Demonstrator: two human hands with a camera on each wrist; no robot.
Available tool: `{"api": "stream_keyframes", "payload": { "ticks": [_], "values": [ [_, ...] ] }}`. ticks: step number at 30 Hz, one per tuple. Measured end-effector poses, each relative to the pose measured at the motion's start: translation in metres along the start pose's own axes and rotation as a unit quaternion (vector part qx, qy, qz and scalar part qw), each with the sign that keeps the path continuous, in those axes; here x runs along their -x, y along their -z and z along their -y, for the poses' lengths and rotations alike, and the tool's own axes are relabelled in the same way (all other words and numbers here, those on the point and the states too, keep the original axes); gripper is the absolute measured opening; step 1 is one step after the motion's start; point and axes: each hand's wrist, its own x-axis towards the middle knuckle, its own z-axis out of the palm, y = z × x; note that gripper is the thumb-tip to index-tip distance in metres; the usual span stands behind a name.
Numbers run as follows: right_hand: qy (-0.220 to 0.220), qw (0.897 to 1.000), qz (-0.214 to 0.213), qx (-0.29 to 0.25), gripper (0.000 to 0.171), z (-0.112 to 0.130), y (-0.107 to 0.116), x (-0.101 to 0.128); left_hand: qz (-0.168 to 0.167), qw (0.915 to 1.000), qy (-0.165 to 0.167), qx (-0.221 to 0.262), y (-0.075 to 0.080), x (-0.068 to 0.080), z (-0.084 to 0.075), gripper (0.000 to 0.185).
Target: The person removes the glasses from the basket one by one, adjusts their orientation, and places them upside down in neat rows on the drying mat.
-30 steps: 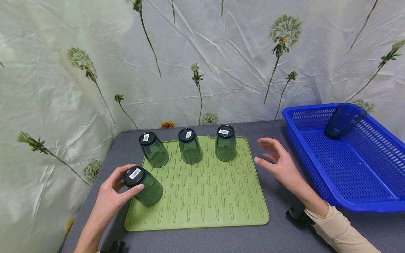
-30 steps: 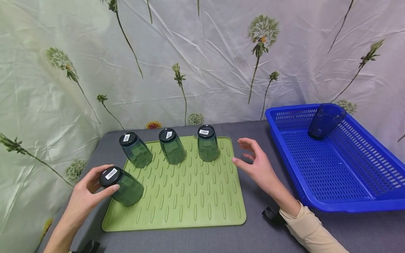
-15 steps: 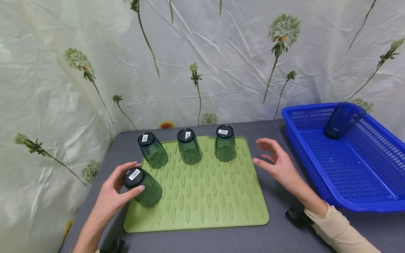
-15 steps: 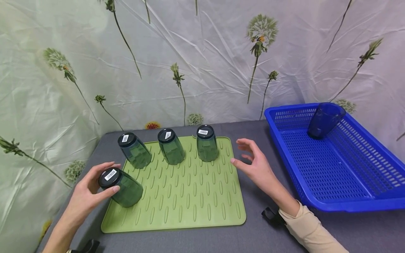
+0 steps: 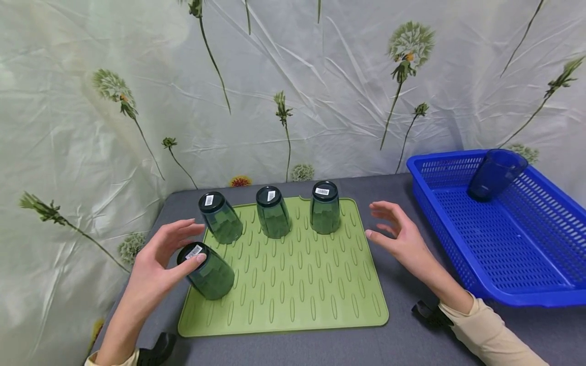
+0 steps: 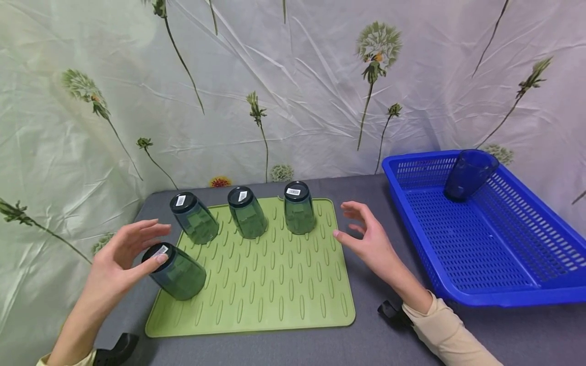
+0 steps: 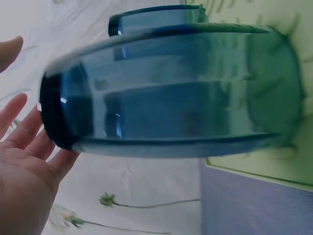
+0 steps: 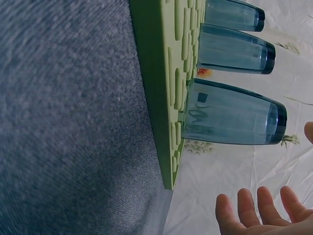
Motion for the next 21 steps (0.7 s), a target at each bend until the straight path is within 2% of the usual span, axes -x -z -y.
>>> {"api": "stream_keyframes", "payload": {
  "ticks": [9,16,21],
  "values": [
    [-0.004,1.000,0.004,0.005,0.056,0.000,0.000,0.001,0.009,0.9990,-0.039,-0.020,-0.003,-0.013,-0.024,0.062],
    [-0.002,1.000,0.003,0.002,0.056,0.001,0.000,0.000,0.005,0.9930,-0.116,-0.024,-0.013,-0.020,-0.040,0.058],
    [0.002,1.000,0.004,0.000,0.057,0.001,0.000,0.001,0.026,0.9929,-0.115,-0.018,-0.026,-0.021,-0.048,0.057]
  ]
}}
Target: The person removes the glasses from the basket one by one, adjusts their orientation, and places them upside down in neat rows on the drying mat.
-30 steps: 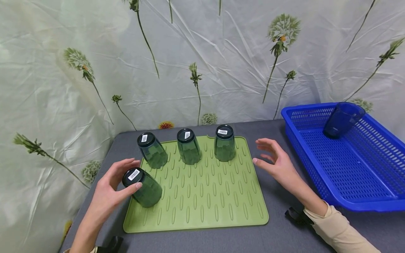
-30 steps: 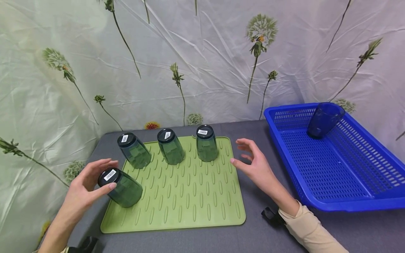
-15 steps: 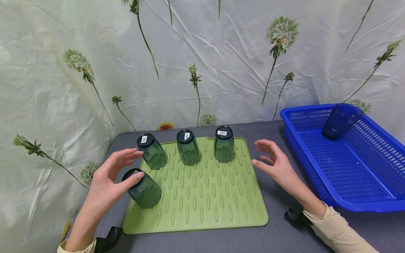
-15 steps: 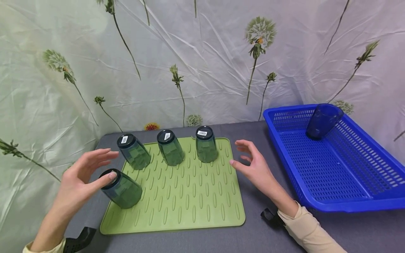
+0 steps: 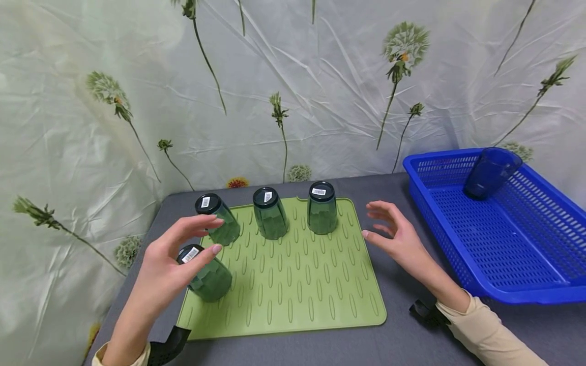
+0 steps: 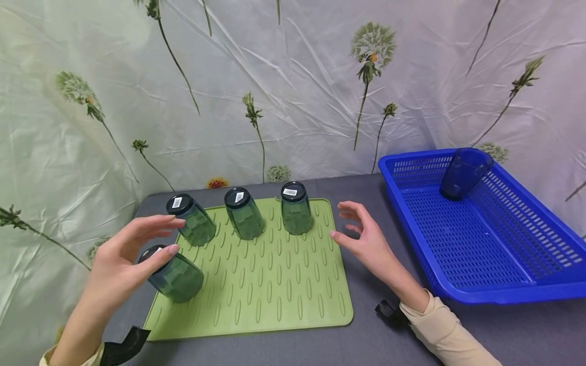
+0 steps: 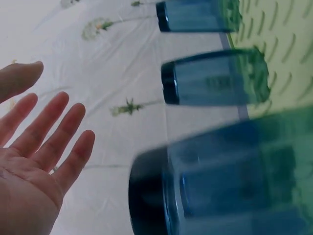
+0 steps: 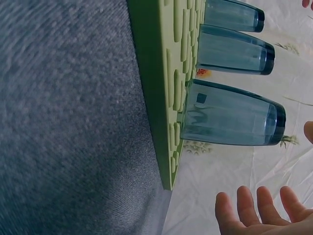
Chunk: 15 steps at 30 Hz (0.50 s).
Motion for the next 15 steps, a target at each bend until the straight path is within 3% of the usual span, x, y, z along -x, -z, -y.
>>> {"api": "stream_keyframes", "payload": {
  "ticks": [8,15],
  "values": [
    [0.003,1.000,0.005,-0.006,0.058,0.002,-0.002,0.001,0.046,0.9982,0.029,-0.024,-0.023,0.001,0.000,0.063],
    [0.008,1.000,0.004,-0.005,0.058,0.006,-0.001,0.001,0.074,0.9960,0.048,-0.014,-0.041,0.003,0.001,0.057]
  ]
}}
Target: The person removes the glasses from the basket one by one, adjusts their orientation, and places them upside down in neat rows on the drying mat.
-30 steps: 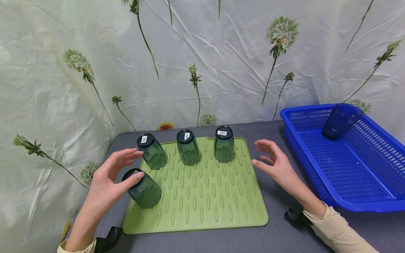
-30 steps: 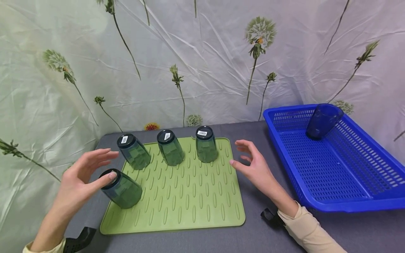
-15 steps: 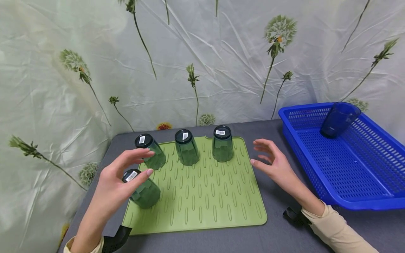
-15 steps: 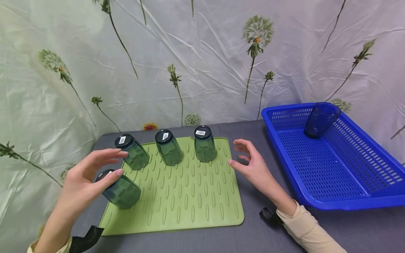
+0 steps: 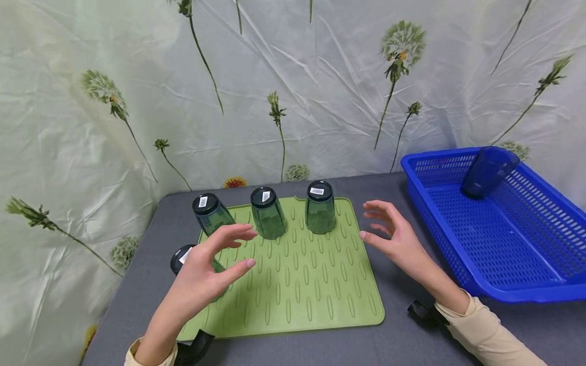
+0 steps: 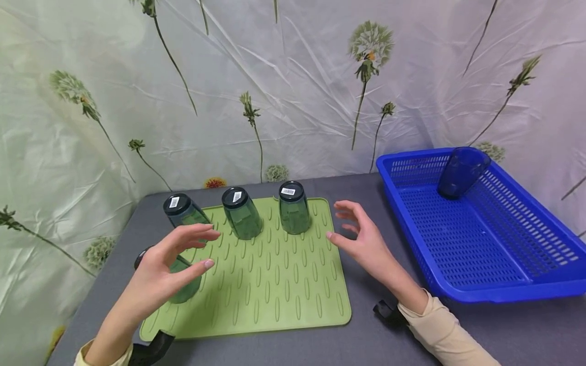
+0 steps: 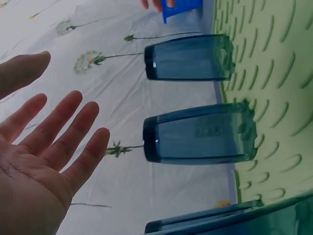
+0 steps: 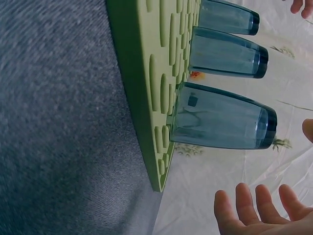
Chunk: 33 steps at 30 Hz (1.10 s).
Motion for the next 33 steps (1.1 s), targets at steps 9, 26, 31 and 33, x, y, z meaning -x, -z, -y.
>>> {"api": "stream_keyframes", "payload": {
  "ticks": [9,26,31,33],
  "values": [
    [0.002,1.000,-0.002,0.010,0.059,0.009,0.005,0.003,0.041,0.9988,-0.009,0.025,-0.028,-0.004,0.009,0.053],
    [0.052,0.997,0.056,-0.025,0.062,0.053,0.002,0.008,0.160,0.9827,0.047,0.080,-0.047,0.005,0.029,0.047],
    [0.072,0.995,0.060,-0.023,0.067,0.069,0.007,0.011,0.184,0.9771,0.063,0.087,-0.050,0.004,0.031,0.048],
    [0.084,0.994,0.060,-0.026,0.068,0.074,0.009,0.013,0.184,0.9763,0.068,0.090,-0.049,0.005,0.031,0.048]
  ]
}}
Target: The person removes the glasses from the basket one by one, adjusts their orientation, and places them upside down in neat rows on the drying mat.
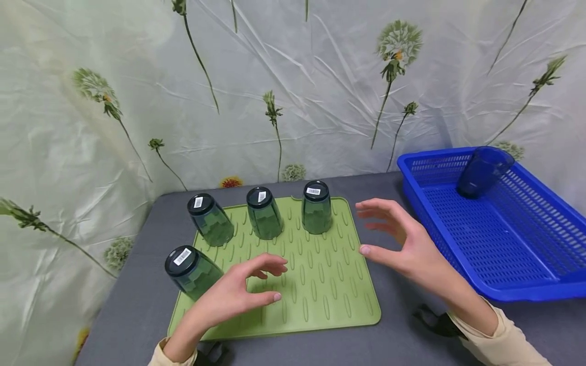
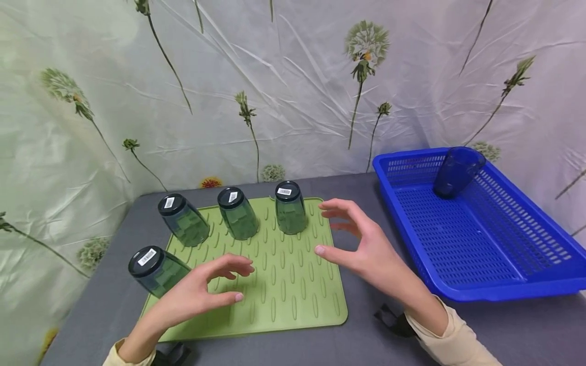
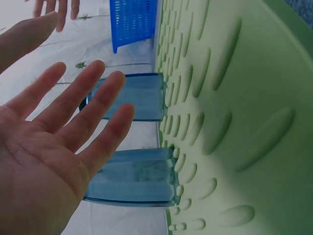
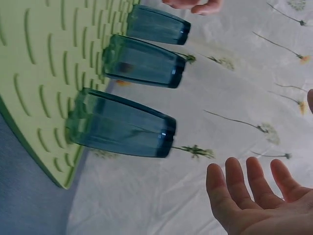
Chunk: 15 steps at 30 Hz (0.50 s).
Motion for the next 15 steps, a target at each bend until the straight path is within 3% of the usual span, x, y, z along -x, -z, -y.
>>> {"api": "stream_keyframes", "payload": {
  "ticks": [9,15],
  "values": [
    [0.045,0.998,0.035,-0.015,0.077,0.017,0.011,0.007,0.005,0.9999,0.010,0.004,0.008,0.004,0.000,0.043],
    [0.047,0.997,0.041,0.051,0.084,0.024,0.019,0.012,0.016,0.9998,-0.001,0.012,0.010,0.005,0.001,0.043]
  ]
}}
